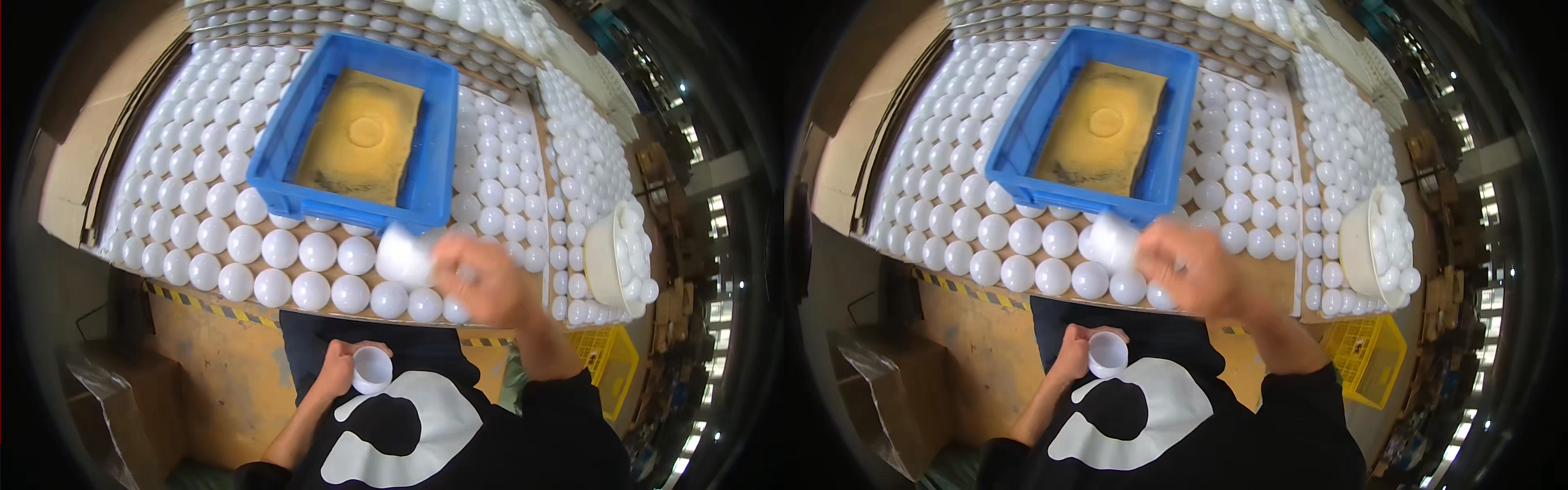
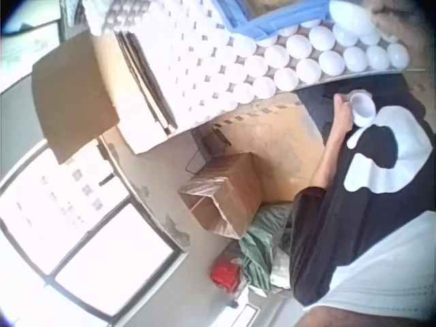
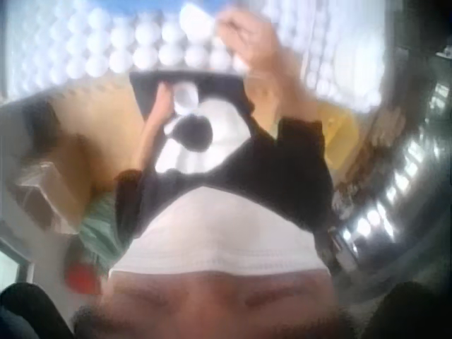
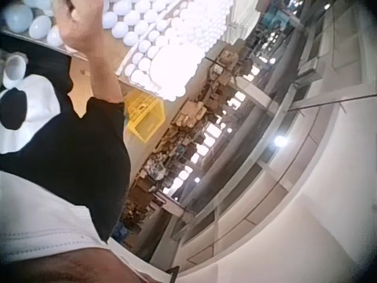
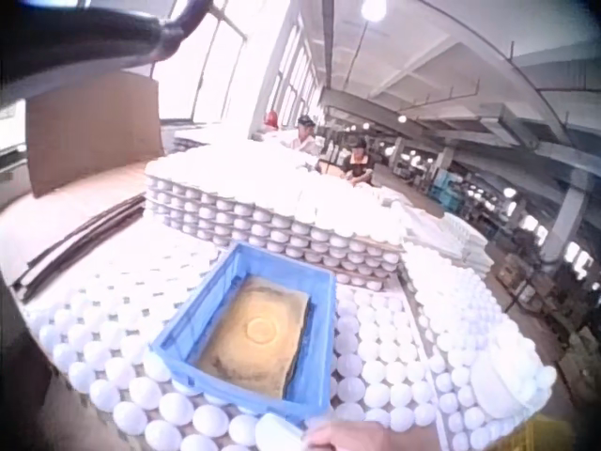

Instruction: The person sits at a workstation, presses bulb covers onto a sponge inside a tray, and nests the covers together by hand.

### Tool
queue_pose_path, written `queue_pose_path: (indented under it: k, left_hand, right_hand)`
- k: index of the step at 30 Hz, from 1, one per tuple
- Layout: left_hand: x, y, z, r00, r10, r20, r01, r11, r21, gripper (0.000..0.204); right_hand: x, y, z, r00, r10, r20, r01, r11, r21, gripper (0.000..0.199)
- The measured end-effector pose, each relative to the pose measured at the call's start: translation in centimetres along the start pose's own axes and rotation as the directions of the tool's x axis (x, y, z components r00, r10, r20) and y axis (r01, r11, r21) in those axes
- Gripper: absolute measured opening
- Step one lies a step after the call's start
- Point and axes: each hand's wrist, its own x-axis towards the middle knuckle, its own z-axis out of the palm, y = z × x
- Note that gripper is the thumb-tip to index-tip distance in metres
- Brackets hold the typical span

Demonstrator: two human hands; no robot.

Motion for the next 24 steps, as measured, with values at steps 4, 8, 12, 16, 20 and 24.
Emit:
queue_pose_path:
  k: [4, 8, 12, 16, 20, 24]
  left_hand:
    - [-0.1, 1.1, 0.1, 0.999, -0.013, 0.037, 0.012, 0.999, 0.031, 0.049]
    - [-0.7, 1.5, -0.4, 0.999, 0.016, 0.041, -0.019, 0.998, 0.059, 0.049]
    - [-1.6, 1.9, -1.0, 0.989, 0.14, 0.046, -0.141, 0.989, 0.037, 0.048]
    - [-1.3, 1.5, -1.7, 0.981, 0.183, 0.064, -0.187, 0.98, 0.066, 0.049]
    - [-0.6, 2.3, -1.1, 0.996, 0.086, 0.023, -0.086, 0.996, 0.023, 0.048]
    - [-0.2, 3.1, -0.2, 1.0, -0.023, -0.004, 0.024, 0.997, 0.07, 0.048]
  right_hand:
    - [12.1, 5.0, -3.3, 0.969, 0.194, -0.156, -0.198, 0.98, -0.011, 0.022]
    - [20.5, 11.4, -1.9, 0.895, 0.445, -0.019, -0.444, 0.895, 0.048, 0.03]
    - [22.8, 13.5, -2.0, 0.903, 0.417, -0.103, -0.429, 0.872, -0.236, 0.03]
    - [21.8, 13.0, -1.9, 0.989, 0.145, -0.015, -0.131, 0.846, -0.517, 0.04]
    - [21.3, 13.5, -0.5, 0.986, 0.053, 0.158, 0.061, 0.768, -0.638, 0.052]
    - [21.8, 13.6, 0.4, 0.979, 0.135, 0.153, 0.006, 0.728, -0.685, 0.052]
